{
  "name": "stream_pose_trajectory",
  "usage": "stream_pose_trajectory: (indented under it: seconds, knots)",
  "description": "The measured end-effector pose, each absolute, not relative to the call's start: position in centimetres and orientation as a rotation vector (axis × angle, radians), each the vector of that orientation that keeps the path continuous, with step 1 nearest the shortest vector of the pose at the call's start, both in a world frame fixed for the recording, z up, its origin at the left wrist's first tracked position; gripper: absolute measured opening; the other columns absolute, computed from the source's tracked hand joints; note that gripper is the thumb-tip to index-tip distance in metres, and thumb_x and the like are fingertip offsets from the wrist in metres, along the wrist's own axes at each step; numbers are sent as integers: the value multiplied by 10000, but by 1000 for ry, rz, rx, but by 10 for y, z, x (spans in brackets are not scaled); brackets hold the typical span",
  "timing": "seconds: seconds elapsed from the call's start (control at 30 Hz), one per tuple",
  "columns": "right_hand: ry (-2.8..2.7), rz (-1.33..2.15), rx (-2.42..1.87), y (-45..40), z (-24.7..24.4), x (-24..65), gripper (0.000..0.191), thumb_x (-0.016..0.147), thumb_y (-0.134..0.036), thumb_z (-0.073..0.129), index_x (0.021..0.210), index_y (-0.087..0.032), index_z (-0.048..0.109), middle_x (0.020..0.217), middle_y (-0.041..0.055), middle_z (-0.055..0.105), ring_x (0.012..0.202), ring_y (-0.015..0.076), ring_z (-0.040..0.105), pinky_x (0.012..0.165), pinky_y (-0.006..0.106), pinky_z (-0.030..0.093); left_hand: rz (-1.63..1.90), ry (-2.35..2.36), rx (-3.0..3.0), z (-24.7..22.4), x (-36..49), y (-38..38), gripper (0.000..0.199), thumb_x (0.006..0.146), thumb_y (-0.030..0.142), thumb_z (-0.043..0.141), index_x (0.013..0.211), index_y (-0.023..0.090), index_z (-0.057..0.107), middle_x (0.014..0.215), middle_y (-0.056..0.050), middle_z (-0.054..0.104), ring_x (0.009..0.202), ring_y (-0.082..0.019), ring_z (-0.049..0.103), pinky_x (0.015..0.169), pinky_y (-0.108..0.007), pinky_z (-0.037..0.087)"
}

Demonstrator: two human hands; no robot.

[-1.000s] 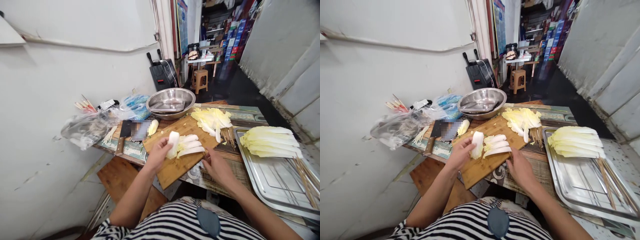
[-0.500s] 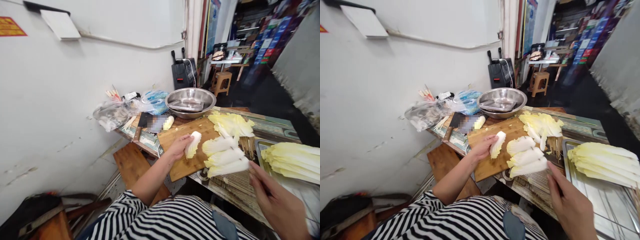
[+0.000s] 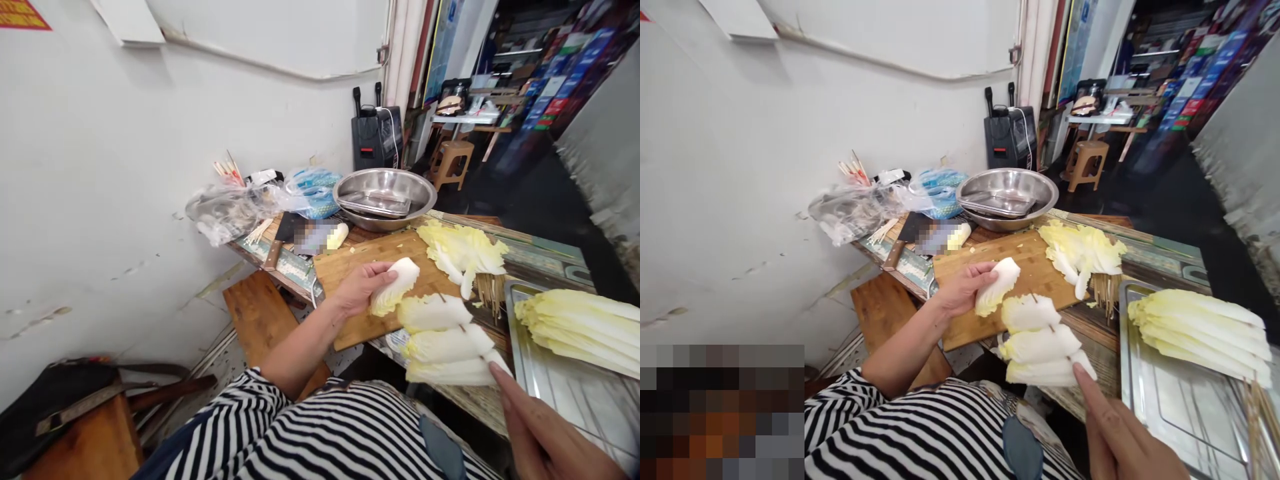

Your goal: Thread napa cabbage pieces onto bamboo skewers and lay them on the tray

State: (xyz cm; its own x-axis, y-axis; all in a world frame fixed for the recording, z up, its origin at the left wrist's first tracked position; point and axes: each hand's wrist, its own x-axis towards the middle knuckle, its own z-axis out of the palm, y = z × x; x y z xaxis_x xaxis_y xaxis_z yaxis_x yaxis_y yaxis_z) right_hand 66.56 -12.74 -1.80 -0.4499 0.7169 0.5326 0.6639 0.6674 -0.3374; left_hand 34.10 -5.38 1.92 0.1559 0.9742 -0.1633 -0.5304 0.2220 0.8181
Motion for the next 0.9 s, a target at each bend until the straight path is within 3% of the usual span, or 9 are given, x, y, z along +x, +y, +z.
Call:
stream_pose_trajectory:
  seconds: [0.1,0.3,0.6,0.73,0.9]
  knots:
    - [-2323,-40,-979,-131,-10,657,684,990,-216,513,1629,-345,302,1037,13,823,737,195,782,523,248,573,1186,804,684,19,340,-54,570,569,422,978,1013,121,786,904,-95,785,681,-129,686,658,-225,529]
    - [-2327,-106,-1102,-139,0,647,708,1036,-187,465,1654,-385,180,1031,-5,819,737,187,777,616,261,580,1133,769,680,19,343,-53,569,570,420,979,1002,105,783,892,-117,785,674,-147,698,652,-234,542]
    - [-2403,-148,-936,-128,-6,652,641,1052,-191,434,1653,-278,229,987,2,822,742,133,779,617,175,562,1093,741,646,21,345,-50,578,499,424,1004,906,85,775,786,-94,766,613,-136,693,595,-206,534]
    - [-2379,-143,-982,-128,-5,650,634,1064,-208,421,1654,-309,214,942,-16,818,620,114,744,584,177,555,1095,754,632,21,346,-48,556,479,425,1008,849,93,759,745,-72,752,583,-130,681,565,-200,516]
    - [-2415,-173,-939,-127,-9,652,630,1062,-210,415,1657,-268,216,979,6,821,637,121,754,538,186,537,1088,768,652,20,347,-47,541,496,428,1002,834,90,747,731,-66,745,578,-124,670,555,-202,495]
